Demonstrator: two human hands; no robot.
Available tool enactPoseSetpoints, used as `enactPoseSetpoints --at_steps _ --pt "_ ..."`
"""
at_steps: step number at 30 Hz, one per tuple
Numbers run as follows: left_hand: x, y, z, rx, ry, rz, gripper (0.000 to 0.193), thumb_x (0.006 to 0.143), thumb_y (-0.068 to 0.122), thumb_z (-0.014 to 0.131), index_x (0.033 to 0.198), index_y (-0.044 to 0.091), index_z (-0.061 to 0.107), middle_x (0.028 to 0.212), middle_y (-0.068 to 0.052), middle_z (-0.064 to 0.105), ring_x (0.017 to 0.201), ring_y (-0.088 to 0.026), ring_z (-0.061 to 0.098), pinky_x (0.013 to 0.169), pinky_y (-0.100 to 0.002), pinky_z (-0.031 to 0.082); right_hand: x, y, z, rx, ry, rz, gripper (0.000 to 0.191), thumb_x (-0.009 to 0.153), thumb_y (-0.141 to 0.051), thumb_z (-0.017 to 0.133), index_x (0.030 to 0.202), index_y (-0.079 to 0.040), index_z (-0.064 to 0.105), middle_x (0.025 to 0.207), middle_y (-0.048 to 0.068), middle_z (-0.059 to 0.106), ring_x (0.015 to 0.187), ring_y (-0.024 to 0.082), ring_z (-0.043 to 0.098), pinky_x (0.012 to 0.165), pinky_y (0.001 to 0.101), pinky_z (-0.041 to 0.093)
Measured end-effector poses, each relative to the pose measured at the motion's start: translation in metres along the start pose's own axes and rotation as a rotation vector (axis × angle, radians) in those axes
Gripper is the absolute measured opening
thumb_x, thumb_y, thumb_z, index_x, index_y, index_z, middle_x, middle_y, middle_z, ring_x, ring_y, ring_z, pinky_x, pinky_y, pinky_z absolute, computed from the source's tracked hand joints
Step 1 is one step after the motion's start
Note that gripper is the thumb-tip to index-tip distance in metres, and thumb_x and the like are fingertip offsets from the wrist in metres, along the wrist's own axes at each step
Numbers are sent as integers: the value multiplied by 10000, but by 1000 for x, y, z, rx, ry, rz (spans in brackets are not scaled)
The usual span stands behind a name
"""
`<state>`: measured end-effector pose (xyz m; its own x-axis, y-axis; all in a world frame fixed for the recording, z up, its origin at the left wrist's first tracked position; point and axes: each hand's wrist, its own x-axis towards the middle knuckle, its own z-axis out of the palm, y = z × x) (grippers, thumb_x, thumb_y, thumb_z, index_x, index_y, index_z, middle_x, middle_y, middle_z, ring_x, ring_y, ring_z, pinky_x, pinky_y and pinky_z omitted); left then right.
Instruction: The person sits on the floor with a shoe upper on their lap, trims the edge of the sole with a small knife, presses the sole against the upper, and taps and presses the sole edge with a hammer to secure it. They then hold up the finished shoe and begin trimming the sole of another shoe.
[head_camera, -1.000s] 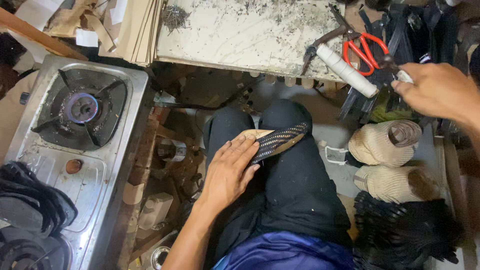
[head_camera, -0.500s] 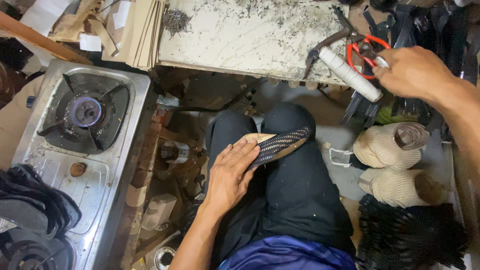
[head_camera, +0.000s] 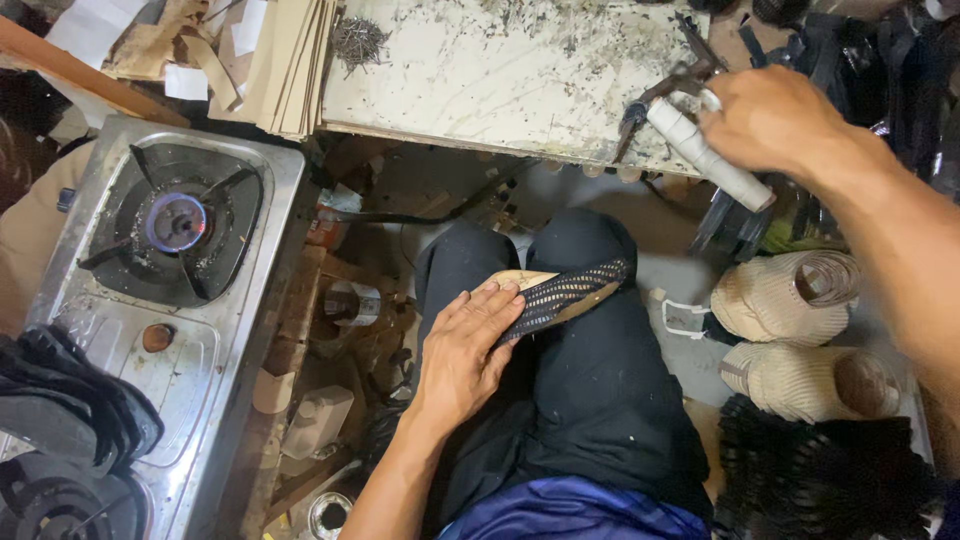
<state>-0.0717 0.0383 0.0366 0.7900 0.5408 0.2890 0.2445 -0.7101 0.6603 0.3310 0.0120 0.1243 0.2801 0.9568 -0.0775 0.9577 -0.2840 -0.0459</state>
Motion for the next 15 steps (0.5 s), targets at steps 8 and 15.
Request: enactPoseSetpoints --at_steps 8,15 --pt "1 -2 0 -16 3 -15 536 806 102 783 1328 113 664 1397 -99 655 1370 -297 565 1158 -511 391 43 -45 -8 2 101 -68 322 988 -312 613 1063 -20 724 931 292 706 898 512 663 851 584 522" --pt "-1 -9 -10 -18 2 -23 572 768 102 790 1326 114 665 1425 -91 635 1388 -296 545 1160 -504 383 63 -74 -4 -35 -34 -179 276 916 -270 631 1034 -45 738 943 285 716 910 492 677 864 574 527"
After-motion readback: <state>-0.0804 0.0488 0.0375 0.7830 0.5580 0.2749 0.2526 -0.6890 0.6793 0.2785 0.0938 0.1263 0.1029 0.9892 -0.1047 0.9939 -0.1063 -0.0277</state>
